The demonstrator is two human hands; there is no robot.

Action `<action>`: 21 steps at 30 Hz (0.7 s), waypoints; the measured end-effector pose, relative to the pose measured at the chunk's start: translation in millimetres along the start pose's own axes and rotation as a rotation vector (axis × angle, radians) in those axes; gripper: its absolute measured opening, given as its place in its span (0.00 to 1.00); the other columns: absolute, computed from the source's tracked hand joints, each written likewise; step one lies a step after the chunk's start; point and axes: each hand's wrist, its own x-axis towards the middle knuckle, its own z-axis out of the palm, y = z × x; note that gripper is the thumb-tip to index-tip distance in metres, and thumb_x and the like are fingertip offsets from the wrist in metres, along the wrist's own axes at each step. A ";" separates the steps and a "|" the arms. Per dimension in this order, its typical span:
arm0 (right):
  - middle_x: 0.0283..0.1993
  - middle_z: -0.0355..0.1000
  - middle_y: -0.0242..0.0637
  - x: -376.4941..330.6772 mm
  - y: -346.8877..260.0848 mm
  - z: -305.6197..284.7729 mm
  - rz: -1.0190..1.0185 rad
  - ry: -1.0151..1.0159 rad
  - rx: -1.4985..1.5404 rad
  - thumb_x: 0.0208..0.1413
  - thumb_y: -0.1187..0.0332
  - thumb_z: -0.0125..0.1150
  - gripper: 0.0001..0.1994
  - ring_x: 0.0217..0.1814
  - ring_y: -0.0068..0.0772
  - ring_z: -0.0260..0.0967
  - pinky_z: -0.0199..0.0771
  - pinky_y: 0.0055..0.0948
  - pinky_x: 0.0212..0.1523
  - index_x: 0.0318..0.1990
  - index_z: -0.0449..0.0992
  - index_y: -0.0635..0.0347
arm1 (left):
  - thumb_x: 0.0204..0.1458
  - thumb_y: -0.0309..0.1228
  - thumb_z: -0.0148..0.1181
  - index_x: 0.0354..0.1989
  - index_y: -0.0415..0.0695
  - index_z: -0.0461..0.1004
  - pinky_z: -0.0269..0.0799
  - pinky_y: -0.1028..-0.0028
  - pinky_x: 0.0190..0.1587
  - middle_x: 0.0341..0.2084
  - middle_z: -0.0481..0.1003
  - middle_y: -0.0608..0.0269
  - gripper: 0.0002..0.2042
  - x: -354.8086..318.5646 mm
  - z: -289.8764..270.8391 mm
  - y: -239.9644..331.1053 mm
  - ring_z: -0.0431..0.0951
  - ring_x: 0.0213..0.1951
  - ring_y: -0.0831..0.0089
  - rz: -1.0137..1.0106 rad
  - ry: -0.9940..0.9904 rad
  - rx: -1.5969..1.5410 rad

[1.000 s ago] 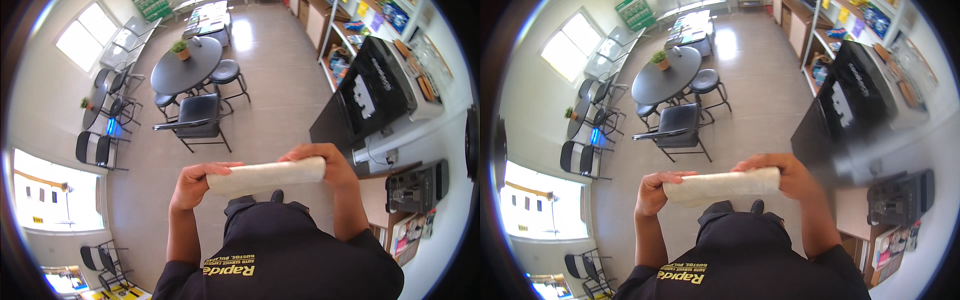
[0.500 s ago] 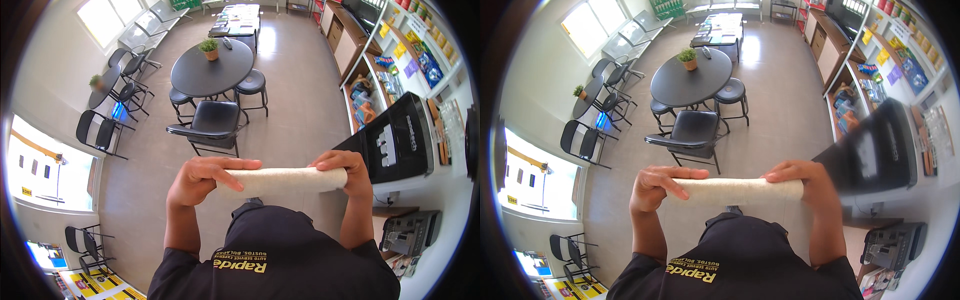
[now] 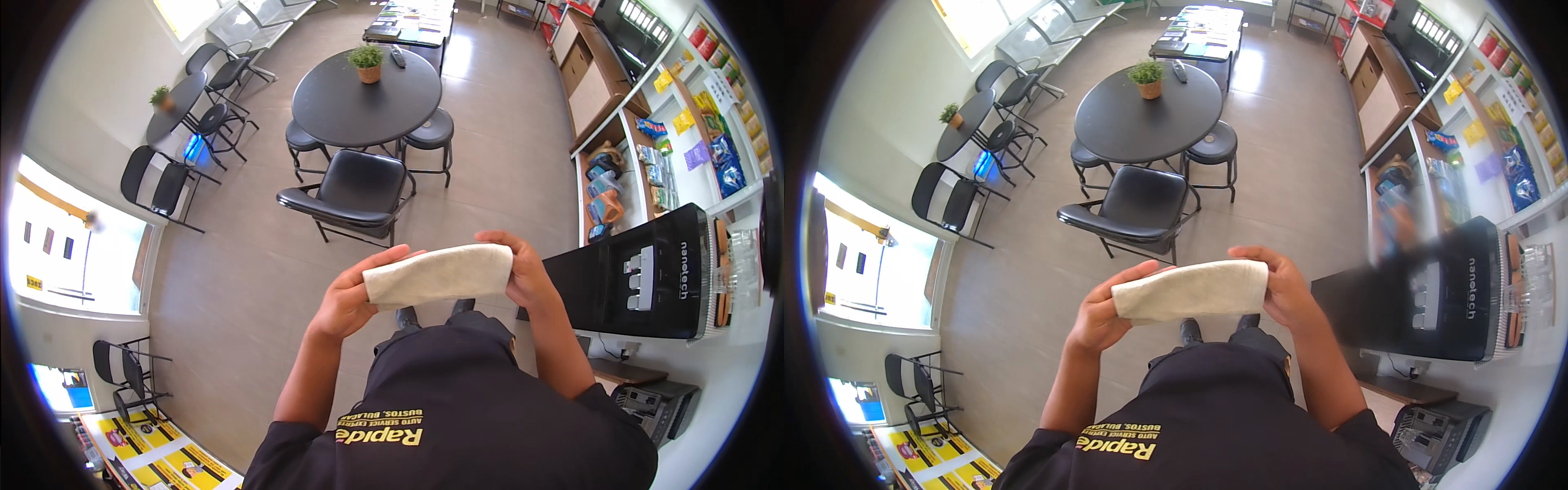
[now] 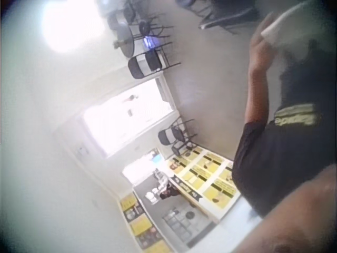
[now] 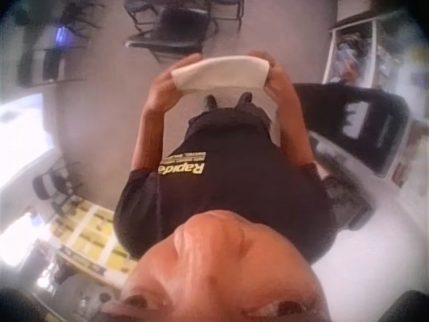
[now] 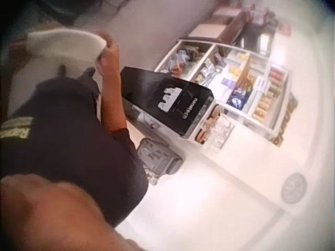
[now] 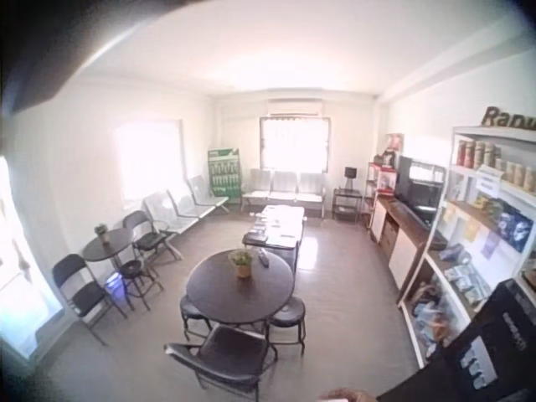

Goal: The person washes a white cloth under running water in a bathroom sink, rinsing and wringing it repeatedly. They then move to a waiting area, fold the cloth, and apply liquid from a yellow bottle onto it.

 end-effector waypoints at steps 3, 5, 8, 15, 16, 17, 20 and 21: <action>0.54 0.76 0.41 17.1 -1.5 -8.8 0.088 -0.097 0.114 0.61 0.74 0.60 0.22 0.51 0.33 0.77 0.80 0.34 0.51 0.63 0.70 0.62 | 0.59 0.17 0.41 0.67 0.30 0.62 0.64 0.61 0.68 0.67 0.64 0.42 0.25 4.9 13.2 14.5 0.66 0.68 0.56 0.082 -0.004 0.238; 0.57 0.74 0.40 32.2 15.3 -22.9 0.163 -0.159 0.142 0.64 0.69 0.57 0.22 0.54 0.34 0.76 0.80 0.37 0.52 0.65 0.68 0.59 | 0.58 0.16 0.40 0.65 0.28 0.65 0.63 0.64 0.68 0.65 0.67 0.42 0.25 11.8 31.3 13.4 0.68 0.67 0.56 0.118 0.046 0.370; 0.62 0.71 0.37 32.0 15.2 -33.6 0.311 -0.192 0.211 0.69 0.61 0.46 0.22 0.59 0.35 0.73 0.80 0.40 0.51 0.68 0.66 0.55 | 0.58 0.17 0.39 0.64 0.27 0.66 0.64 0.66 0.68 0.63 0.69 0.42 0.24 23.9 53.5 3.5 0.69 0.65 0.57 0.070 0.162 0.419; 0.62 0.72 0.35 14.0 -16.8 -80.6 0.223 -0.223 0.289 0.70 0.58 0.41 0.22 0.57 0.34 0.74 0.81 0.38 0.46 0.68 0.67 0.51 | 0.64 0.22 0.42 0.65 0.27 0.65 0.66 0.66 0.65 0.62 0.70 0.41 0.21 74.1 73.0 -12.7 0.72 0.63 0.58 0.013 0.224 0.320; 0.61 0.73 0.34 8.9 -19.9 -88.2 0.222 -0.202 0.305 0.70 0.58 0.42 0.22 0.56 0.33 0.74 0.81 0.38 0.45 0.67 0.68 0.50 | 0.65 0.22 0.42 0.65 0.27 0.65 0.66 0.66 0.66 0.62 0.70 0.41 0.21 81.6 74.2 -15.6 0.72 0.63 0.58 0.004 0.240 0.300; 0.61 0.73 0.33 5.7 -20.8 -92.6 0.221 -0.181 0.321 0.70 0.59 0.42 0.21 0.55 0.31 0.75 0.82 0.37 0.44 0.66 0.69 0.49 | 0.65 0.22 0.42 0.65 0.26 0.64 0.65 0.66 0.66 0.62 0.70 0.39 0.21 91.0 74.1 -18.2 0.71 0.63 0.56 0.009 0.219 0.294; 0.60 0.73 0.34 -8.9 -28.6 -109.1 0.120 -0.130 0.192 0.69 0.60 0.44 0.20 0.55 0.31 0.75 0.82 0.35 0.44 0.65 0.70 0.49 | 0.65 0.22 0.43 0.64 0.26 0.65 0.65 0.65 0.67 0.62 0.69 0.38 0.21 111.8 84.4 -19.3 0.71 0.64 0.54 -0.024 0.163 0.345; 0.60 0.73 0.34 -14.4 -33.8 -115.1 0.114 -0.133 0.188 0.69 0.60 0.45 0.20 0.55 0.31 0.75 0.82 0.35 0.44 0.65 0.70 0.49 | 0.64 0.21 0.43 0.64 0.27 0.65 0.64 0.63 0.68 0.62 0.69 0.37 0.21 116.3 86.5 -19.2 0.70 0.64 0.53 -0.030 0.121 0.343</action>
